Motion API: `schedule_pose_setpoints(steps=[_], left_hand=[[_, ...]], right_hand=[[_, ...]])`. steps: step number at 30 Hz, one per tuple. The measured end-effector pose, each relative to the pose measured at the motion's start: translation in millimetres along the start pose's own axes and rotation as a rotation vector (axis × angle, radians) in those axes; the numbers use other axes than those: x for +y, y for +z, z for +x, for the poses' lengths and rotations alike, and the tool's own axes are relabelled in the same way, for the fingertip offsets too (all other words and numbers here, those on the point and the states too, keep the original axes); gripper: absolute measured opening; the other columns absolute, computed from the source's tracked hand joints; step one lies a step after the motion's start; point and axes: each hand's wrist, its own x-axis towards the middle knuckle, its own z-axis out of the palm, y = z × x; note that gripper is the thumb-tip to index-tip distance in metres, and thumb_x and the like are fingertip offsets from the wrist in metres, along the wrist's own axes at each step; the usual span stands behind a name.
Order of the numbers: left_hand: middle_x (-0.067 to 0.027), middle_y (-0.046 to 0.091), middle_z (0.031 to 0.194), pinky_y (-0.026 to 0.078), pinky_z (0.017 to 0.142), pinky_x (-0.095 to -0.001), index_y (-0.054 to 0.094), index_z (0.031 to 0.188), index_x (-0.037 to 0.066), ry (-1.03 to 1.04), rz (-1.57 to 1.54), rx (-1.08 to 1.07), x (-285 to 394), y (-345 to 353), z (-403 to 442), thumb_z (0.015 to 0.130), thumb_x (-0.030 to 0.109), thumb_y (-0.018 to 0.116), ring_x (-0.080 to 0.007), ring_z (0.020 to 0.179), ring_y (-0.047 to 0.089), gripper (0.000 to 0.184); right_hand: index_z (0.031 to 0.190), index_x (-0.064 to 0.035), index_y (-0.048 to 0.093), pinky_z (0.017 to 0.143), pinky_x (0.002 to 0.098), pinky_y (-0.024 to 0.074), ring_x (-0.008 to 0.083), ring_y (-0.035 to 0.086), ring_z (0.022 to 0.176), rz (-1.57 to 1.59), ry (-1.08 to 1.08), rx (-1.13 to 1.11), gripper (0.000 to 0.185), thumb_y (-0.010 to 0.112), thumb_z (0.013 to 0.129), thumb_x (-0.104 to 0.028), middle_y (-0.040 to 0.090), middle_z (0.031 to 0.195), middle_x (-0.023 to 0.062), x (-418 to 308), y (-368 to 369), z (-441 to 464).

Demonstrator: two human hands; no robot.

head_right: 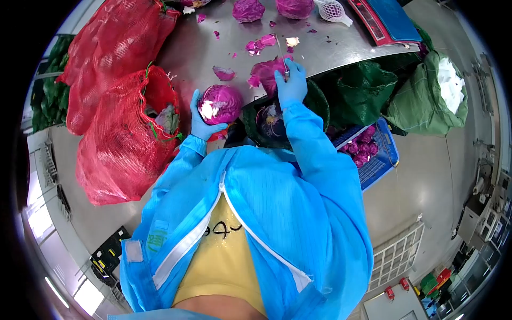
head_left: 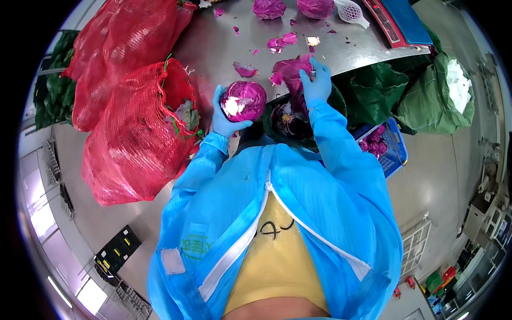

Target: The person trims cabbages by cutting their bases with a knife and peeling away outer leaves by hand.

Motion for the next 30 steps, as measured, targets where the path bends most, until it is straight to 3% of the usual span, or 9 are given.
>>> schedule_pose_setpoints(steps=[2, 5, 8, 11, 18, 22, 23, 26, 30], left_hand=[[-0.0135, 0.040, 0.133, 0.036, 0.104, -0.0398, 0.019, 0.142, 0.007, -0.033, -0.079, 0.029, -2, 6, -6, 0.040, 0.022, 0.093, -0.0272, 0.121, 0.043, 0.128], [-0.0139, 0.038, 0.134, 0.035, 0.105, -0.0384, 0.027, 0.138, 0.004, -0.063, -0.005, -0.009, 7, 9, -7, 0.040, 0.021, 0.092, -0.0269, 0.123, 0.042, 0.119], [-0.0157, 0.039, 0.133, 0.034, 0.105, -0.0395, 0.032, 0.136, 0.005, 0.138, 0.264, -0.034, 1, 11, 2, 0.042, 0.023, 0.091, -0.0300, 0.124, 0.041, 0.112], [-0.0170, 0.037, 0.135, 0.033, 0.106, -0.0430, 0.035, 0.135, 0.012, 0.386, 0.424, -0.060, 7, 16, 21, 0.046, 0.025, 0.089, -0.0354, 0.126, 0.037, 0.105], [-0.0153, 0.034, 0.138, 0.032, 0.107, -0.0452, 0.037, 0.131, 0.014, 0.586, 0.534, -0.173, -14, 10, 35, 0.053, 0.022, 0.087, -0.0379, 0.129, 0.033, 0.093], [-0.0144, 0.035, 0.136, 0.032, 0.106, -0.0476, 0.039, 0.129, 0.016, 0.606, 0.514, -0.177, -20, 9, 36, 0.058, 0.028, 0.085, -0.0399, 0.129, 0.033, 0.085], [-0.0144, 0.035, 0.136, 0.032, 0.106, -0.0476, 0.039, 0.129, 0.016, 0.604, 0.509, -0.181, -21, 8, 36, 0.058, 0.028, 0.085, -0.0399, 0.129, 0.033, 0.085], [-0.0144, 0.034, 0.136, 0.032, 0.106, -0.0478, 0.038, 0.129, 0.016, 0.612, 0.474, -0.144, -23, 9, 36, 0.058, 0.029, 0.085, -0.0401, 0.128, 0.033, 0.085], [-0.0145, 0.033, 0.136, 0.033, 0.106, -0.0476, 0.036, 0.130, 0.017, 0.588, 0.466, -0.156, -18, 8, 37, 0.057, 0.029, 0.085, -0.0399, 0.128, 0.033, 0.089]], right_hand=[[0.112, -0.0075, 0.061, 0.076, 0.0330, 0.0501, 0.0268, 0.061, 0.089, 0.090, -0.134, 0.094, 0.037, 0.070, 0.079, -0.022, 0.057, 0.104, 0.0137, -23, -10, -14], [0.107, -0.0082, 0.063, 0.068, 0.0314, 0.0508, 0.0220, 0.063, 0.070, 0.221, -0.083, -0.144, 0.031, 0.066, 0.082, -0.027, 0.065, 0.086, 0.0115, -40, 3, -46], [0.106, -0.0061, 0.062, 0.054, 0.0267, 0.0468, 0.0122, 0.057, 0.060, 0.455, 0.453, -0.553, 0.039, 0.068, 0.081, -0.036, 0.063, 0.082, 0.0051, -65, 5, -49], [0.109, -0.0085, 0.060, 0.044, 0.0214, 0.0382, 0.0062, 0.047, 0.051, 0.572, 0.560, -0.533, 0.044, 0.070, 0.080, -0.039, 0.054, 0.071, -0.0008, -56, 11, -41], [0.105, -0.0041, 0.059, 0.043, 0.0216, 0.0375, 0.0060, 0.045, 0.049, 0.570, 0.637, -0.518, 0.046, 0.074, 0.077, -0.037, 0.060, 0.077, 0.0014, -49, 11, -30], [0.107, -0.0010, 0.059, 0.061, 0.0251, 0.0468, 0.0101, 0.057, 0.071, 0.352, 0.225, -0.498, 0.049, 0.076, 0.074, -0.034, 0.064, 0.084, 0.0032, -41, 23, -5], [0.105, -0.0010, 0.061, 0.070, 0.0269, 0.0475, 0.0114, 0.058, 0.081, 0.312, 0.244, -0.567, 0.048, 0.077, 0.073, -0.032, 0.064, 0.085, 0.0031, -36, 29, 4], [0.101, -0.0029, 0.064, 0.070, 0.0267, 0.0479, 0.0111, 0.057, 0.078, 0.227, 0.304, -0.934, 0.042, 0.077, 0.073, -0.030, 0.064, 0.086, 0.0032, -42, 31, 32], [0.099, -0.0039, 0.065, 0.069, 0.0268, 0.0481, 0.0118, 0.058, 0.076, 0.031, 0.227, -1.108, 0.036, 0.075, 0.075, -0.028, 0.065, 0.087, 0.0031, -53, 32, 58]])
